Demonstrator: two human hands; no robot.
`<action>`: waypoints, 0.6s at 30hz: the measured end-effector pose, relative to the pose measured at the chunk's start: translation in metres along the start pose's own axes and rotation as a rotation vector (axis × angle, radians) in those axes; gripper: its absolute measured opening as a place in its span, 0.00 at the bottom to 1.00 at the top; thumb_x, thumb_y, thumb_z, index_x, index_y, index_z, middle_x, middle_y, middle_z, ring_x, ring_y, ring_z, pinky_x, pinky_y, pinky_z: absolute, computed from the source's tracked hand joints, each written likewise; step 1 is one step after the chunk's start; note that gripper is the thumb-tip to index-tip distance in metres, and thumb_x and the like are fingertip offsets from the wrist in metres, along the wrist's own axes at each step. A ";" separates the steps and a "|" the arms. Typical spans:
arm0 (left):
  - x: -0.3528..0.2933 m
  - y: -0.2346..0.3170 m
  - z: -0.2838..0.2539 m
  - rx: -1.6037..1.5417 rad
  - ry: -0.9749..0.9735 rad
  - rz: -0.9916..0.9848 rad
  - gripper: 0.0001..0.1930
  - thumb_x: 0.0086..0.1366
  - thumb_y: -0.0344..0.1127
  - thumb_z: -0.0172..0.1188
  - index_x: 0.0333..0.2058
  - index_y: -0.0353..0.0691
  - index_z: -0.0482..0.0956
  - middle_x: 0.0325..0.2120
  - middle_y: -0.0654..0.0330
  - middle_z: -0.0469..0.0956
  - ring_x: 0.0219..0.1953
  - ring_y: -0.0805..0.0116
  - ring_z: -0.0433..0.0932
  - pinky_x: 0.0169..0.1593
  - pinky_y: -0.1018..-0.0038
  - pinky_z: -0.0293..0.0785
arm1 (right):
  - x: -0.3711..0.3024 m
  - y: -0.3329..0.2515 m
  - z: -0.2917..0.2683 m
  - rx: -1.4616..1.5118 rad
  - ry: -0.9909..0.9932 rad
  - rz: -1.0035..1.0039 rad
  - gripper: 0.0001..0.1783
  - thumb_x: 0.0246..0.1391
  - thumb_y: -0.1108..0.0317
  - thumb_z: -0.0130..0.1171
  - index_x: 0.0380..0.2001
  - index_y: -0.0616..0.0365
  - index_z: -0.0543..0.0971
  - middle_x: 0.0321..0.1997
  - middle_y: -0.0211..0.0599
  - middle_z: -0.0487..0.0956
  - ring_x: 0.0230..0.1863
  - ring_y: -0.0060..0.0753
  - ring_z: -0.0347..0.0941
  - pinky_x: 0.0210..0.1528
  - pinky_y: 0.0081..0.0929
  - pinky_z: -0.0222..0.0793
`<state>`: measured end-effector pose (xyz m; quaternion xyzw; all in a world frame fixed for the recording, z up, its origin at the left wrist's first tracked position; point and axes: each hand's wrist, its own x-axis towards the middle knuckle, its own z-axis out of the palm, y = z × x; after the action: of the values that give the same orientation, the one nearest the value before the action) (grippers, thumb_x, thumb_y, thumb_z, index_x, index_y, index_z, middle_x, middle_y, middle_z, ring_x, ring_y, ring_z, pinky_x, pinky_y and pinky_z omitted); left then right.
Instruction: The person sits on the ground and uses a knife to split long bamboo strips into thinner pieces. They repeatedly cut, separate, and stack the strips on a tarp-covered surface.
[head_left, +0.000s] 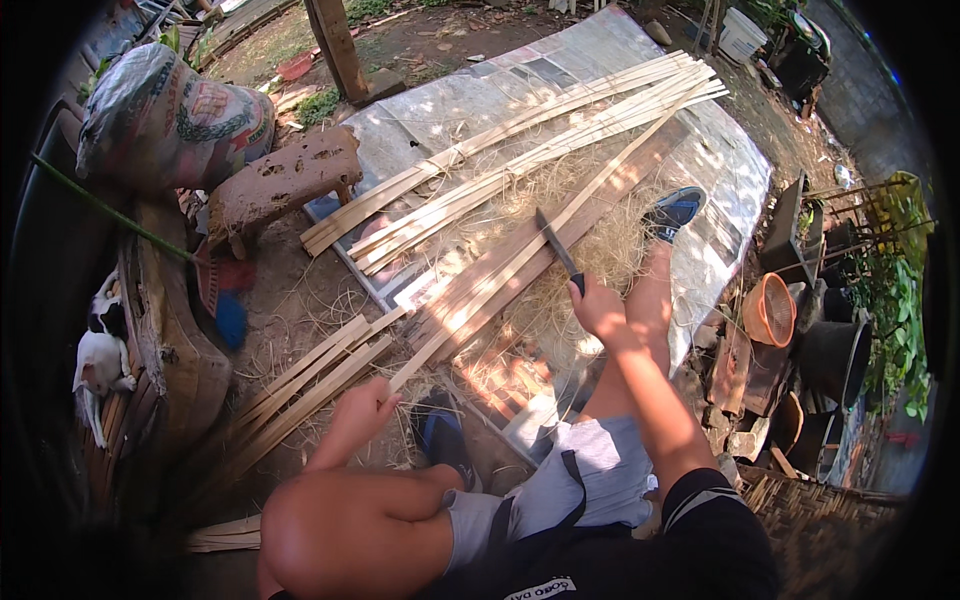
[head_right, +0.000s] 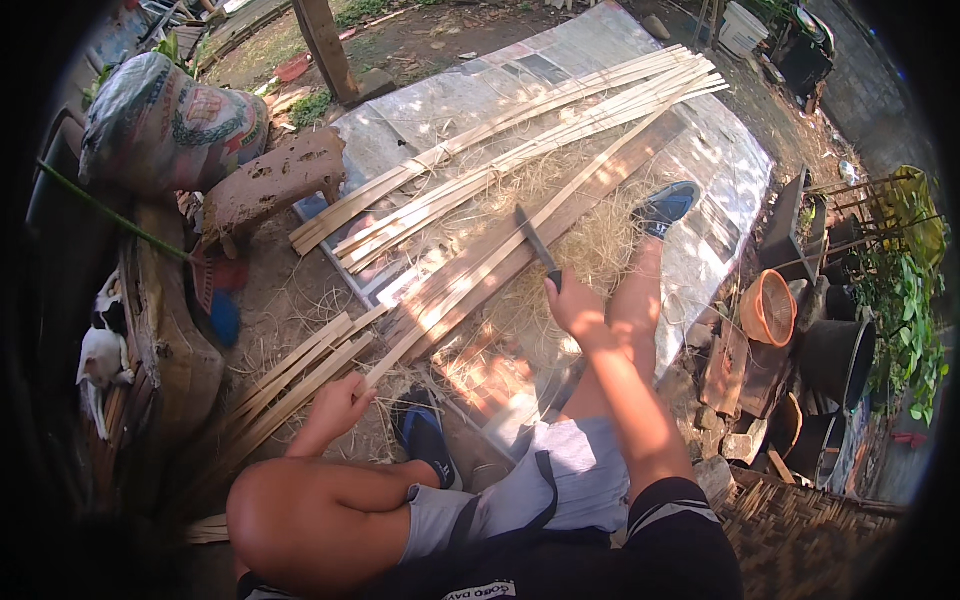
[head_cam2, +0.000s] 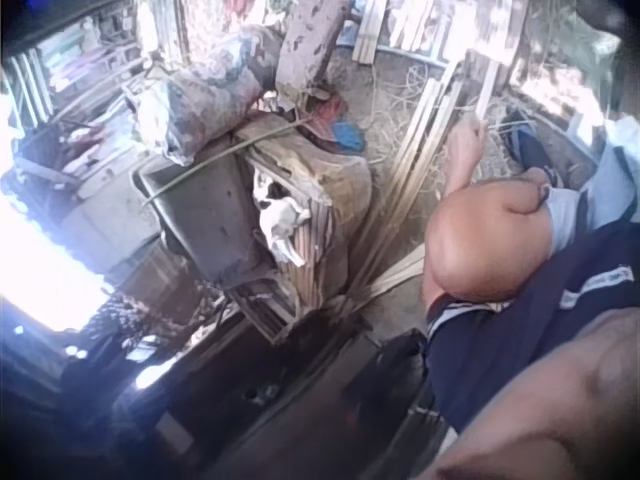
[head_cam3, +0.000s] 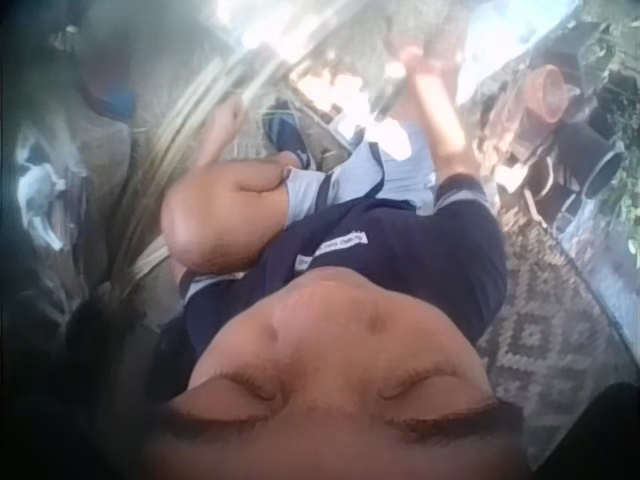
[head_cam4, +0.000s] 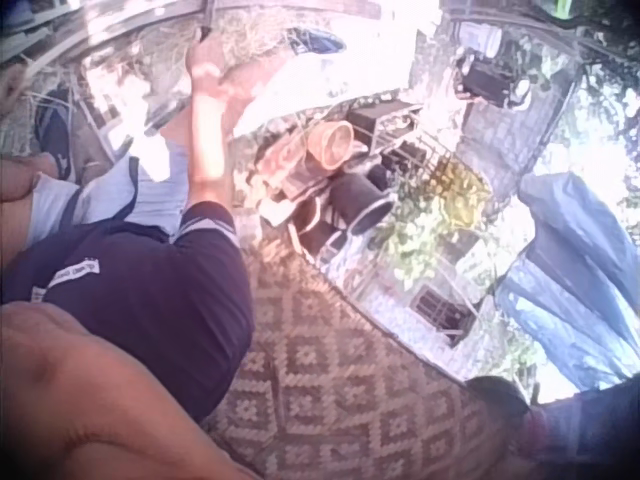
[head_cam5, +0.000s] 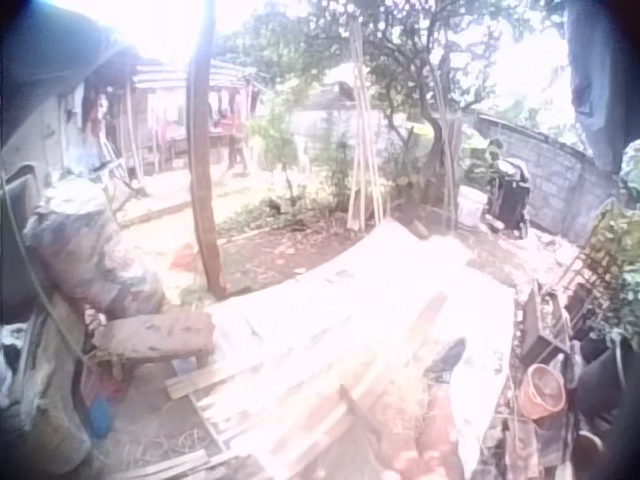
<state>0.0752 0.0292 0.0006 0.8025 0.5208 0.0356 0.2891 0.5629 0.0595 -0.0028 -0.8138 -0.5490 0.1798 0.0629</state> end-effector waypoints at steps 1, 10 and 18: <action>0.000 0.004 0.001 0.268 0.104 0.109 0.17 0.75 0.48 0.54 0.44 0.37 0.76 0.19 0.58 0.76 0.21 0.62 0.76 0.30 0.63 0.75 | -0.029 -0.034 0.019 0.043 -0.129 0.015 0.27 0.71 0.44 0.45 0.52 0.58 0.69 0.35 0.61 0.83 0.40 0.67 0.81 0.43 0.58 0.76; -0.002 0.015 0.000 0.269 0.062 0.046 0.17 0.76 0.47 0.51 0.39 0.39 0.80 0.27 0.50 0.82 0.28 0.48 0.82 0.32 0.60 0.76 | -0.054 -0.018 0.036 0.025 0.314 -0.224 0.24 0.68 0.46 0.52 0.52 0.56 0.74 0.25 0.50 0.82 0.30 0.57 0.82 0.31 0.54 0.77; 0.023 -0.001 0.032 -0.644 -0.267 -0.186 0.18 0.78 0.44 0.48 0.34 0.41 0.80 0.21 0.66 0.73 0.23 0.74 0.70 0.31 0.71 0.69 | -0.128 -0.085 0.038 0.053 -0.095 -0.554 0.24 0.68 0.44 0.51 0.51 0.53 0.74 0.28 0.52 0.83 0.34 0.61 0.82 0.36 0.54 0.78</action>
<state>0.0959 0.0357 -0.0323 0.6170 0.5111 0.0662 0.5948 0.4326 -0.0283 0.0164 -0.6214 -0.7480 0.2082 0.1050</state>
